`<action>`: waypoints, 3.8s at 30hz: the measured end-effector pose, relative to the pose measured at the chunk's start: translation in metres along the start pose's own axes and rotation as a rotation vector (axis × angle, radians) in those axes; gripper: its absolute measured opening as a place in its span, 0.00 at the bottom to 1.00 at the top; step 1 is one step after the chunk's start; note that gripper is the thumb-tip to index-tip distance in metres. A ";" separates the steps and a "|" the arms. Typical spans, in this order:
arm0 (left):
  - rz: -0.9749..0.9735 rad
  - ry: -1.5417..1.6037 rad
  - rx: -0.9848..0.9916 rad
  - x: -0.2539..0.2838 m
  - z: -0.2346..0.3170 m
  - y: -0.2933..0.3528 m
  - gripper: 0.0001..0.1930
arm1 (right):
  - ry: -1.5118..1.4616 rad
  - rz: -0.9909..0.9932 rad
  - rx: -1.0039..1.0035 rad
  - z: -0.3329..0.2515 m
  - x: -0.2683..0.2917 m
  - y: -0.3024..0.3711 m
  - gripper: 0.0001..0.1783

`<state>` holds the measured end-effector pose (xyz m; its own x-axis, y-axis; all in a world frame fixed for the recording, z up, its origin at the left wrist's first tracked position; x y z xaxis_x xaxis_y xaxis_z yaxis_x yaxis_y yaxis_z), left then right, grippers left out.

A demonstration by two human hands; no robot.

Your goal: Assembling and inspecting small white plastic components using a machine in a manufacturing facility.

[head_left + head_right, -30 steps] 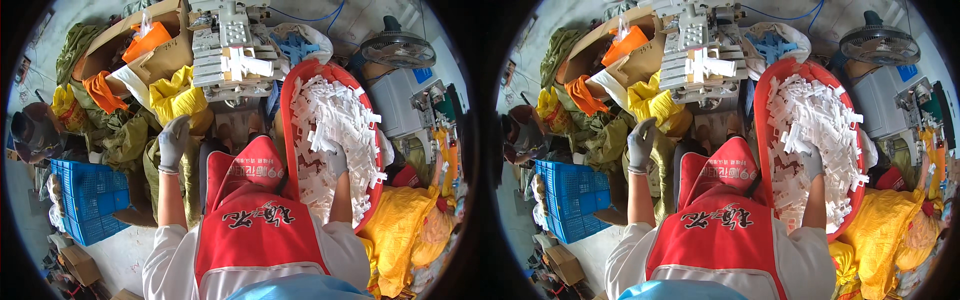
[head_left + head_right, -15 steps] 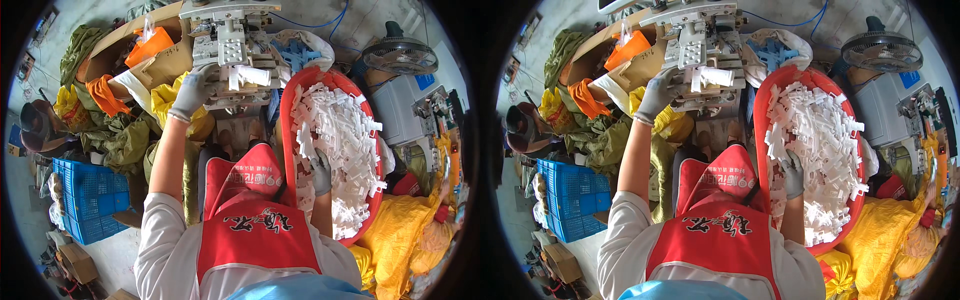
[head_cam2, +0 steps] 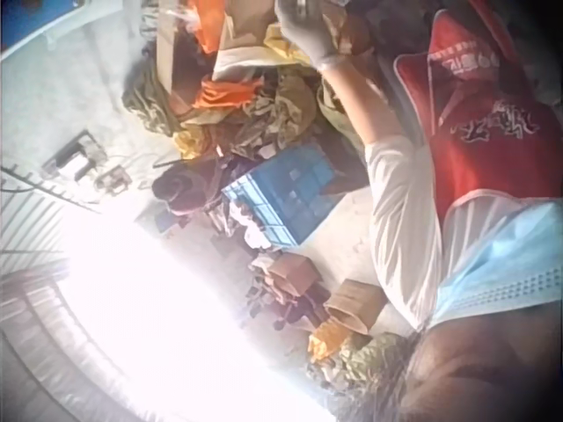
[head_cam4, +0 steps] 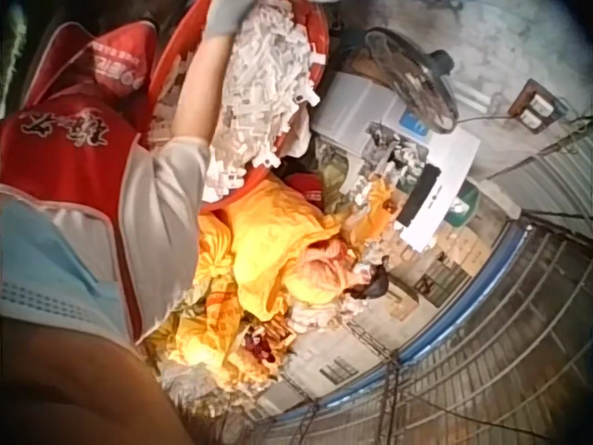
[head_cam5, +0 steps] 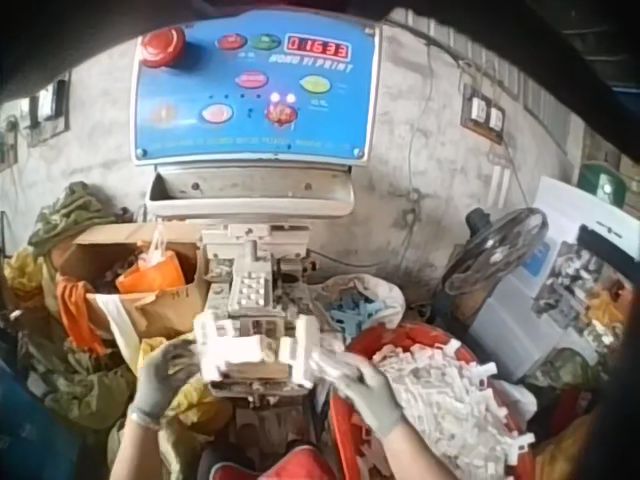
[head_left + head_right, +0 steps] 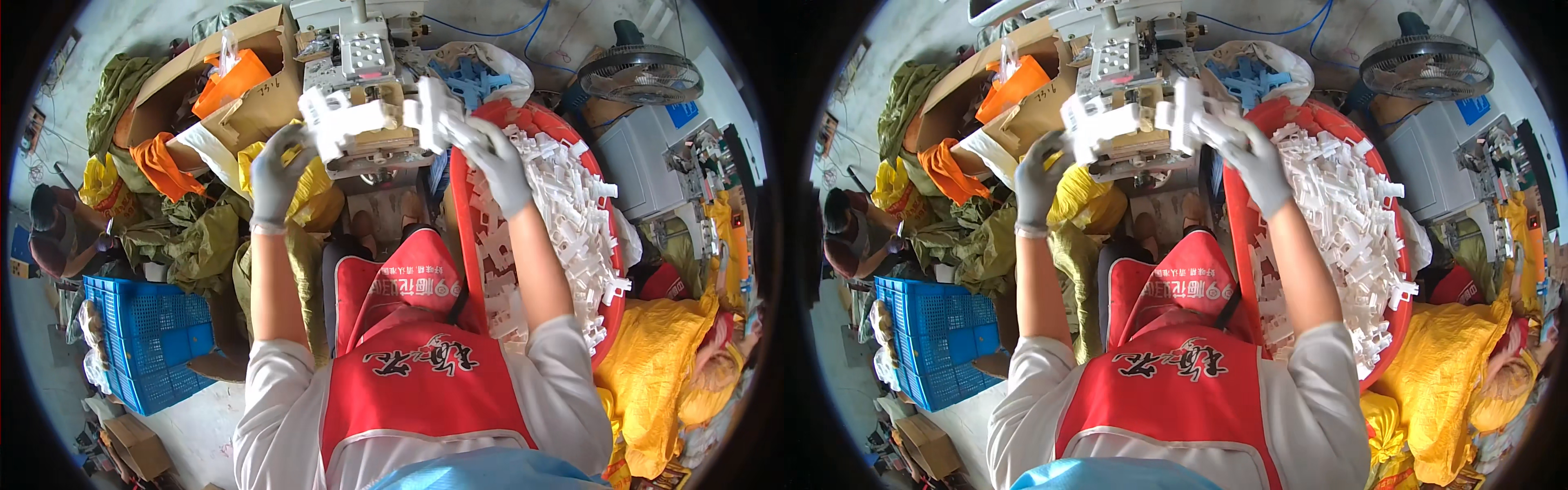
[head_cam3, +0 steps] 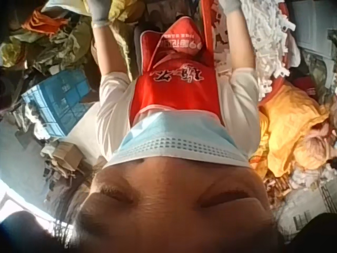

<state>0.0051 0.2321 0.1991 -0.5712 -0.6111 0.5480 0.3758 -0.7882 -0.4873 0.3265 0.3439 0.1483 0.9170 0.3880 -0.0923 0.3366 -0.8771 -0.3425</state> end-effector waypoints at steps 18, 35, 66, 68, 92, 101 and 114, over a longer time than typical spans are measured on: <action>0.118 -0.146 0.759 0.118 -0.166 0.254 0.15 | 0.733 -0.232 -0.016 0.030 0.050 0.011 0.25; -0.331 -0.309 0.565 0.011 -0.140 0.230 0.12 | 1.145 -0.374 -0.977 0.286 0.150 0.276 0.29; -0.239 -0.134 0.437 0.002 -0.123 0.217 0.11 | 0.076 -0.108 -0.425 0.203 0.103 0.251 0.30; -0.248 -0.123 0.425 -0.002 -0.114 0.203 0.11 | 0.138 -0.110 -0.435 0.205 0.103 0.256 0.31; -0.338 -0.057 -0.139 -0.078 0.031 -0.043 0.18 | -0.874 0.345 -0.280 0.111 0.097 0.204 0.24; -0.183 0.143 -0.113 -0.051 0.026 -0.038 0.15 | -0.308 0.232 0.067 0.027 0.052 0.078 0.24; 0.135 0.163 0.420 0.076 -0.117 0.146 0.12 | 0.948 -0.566 0.727 -0.024 -0.089 -0.066 0.26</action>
<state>-0.0683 0.0790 0.0898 -0.5918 -0.7172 0.3680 0.6980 -0.6843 -0.2110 0.2279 0.3607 0.2021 0.5817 0.0401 0.8124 0.8021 -0.1940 -0.5647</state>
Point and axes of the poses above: each hand's wrist, its own y-axis away from the middle knuckle, its own x-axis out of the back of the hand, z = x × y, the point moved 8 cm from there along -y, towards the middle knuckle, and after that the axes turned 10 degrees about x, right-handed, at the moved point
